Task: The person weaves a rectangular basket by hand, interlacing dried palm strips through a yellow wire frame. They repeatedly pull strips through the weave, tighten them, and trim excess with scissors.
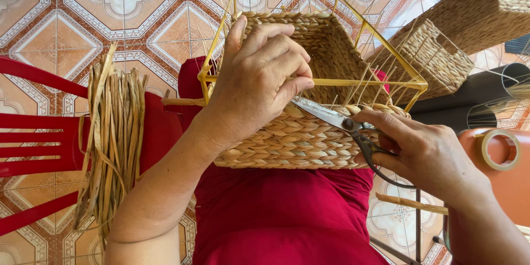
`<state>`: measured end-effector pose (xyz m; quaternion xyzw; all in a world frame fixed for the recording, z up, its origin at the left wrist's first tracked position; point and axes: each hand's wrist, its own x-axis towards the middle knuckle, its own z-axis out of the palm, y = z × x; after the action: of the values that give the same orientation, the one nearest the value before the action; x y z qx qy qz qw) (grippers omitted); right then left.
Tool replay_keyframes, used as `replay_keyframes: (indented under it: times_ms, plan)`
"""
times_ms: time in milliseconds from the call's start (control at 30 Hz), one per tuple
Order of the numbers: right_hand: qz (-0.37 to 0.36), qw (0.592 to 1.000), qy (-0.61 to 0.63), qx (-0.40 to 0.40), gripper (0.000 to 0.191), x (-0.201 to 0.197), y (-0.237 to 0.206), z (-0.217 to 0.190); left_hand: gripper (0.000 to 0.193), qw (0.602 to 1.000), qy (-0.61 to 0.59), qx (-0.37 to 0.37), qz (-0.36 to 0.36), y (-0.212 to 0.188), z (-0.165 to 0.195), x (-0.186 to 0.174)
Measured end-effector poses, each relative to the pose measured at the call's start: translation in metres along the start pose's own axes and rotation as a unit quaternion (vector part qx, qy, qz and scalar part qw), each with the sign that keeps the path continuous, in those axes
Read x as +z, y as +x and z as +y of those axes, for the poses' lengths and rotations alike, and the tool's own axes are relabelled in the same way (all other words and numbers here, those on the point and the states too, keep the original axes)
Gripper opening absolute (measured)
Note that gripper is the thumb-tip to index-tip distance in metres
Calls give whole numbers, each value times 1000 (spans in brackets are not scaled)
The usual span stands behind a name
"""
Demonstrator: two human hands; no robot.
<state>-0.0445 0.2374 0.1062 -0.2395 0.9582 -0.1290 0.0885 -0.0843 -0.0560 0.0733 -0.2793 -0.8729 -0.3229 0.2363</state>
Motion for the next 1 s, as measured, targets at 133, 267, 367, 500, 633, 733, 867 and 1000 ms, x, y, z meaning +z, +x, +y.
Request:
replay_keyframes:
  times_ms: [133, 267, 367, 500, 633, 733, 867, 1000]
  plan:
    - [29, 997, -23, -68, 80, 8, -5, 11, 17, 1000, 7, -6, 6, 5, -1, 3]
    - [32, 996, -49, -74, 72, 14, -19, 18, 19, 992, -24, -113, -44, 20, -4, 0]
    - [-16, 993, -102, -56, 70, 9, -40, 22, 17, 976, -83, -196, -46, 23, -6, -7]
    - [17, 996, 15, 87, 65, 3, -52, 28, 22, 996, 2, -50, 79, 12, 0, -8]
    - [15, 989, -24, 148, 66, -2, -49, 26, 16, 994, 51, 27, 96, -2, 10, 0]
    - [-12, 985, -22, 171, 67, -6, -46, 20, 12, 993, 63, 72, 66, -3, 16, 7]
    - [12, 994, -9, 105, 66, -7, -31, 14, 8, 993, 66, 93, 30, -2, 23, 13]
    - [8, 995, 0, 98, 68, -8, -20, 10, 4, 991, 78, 108, 8, -2, 26, 18]
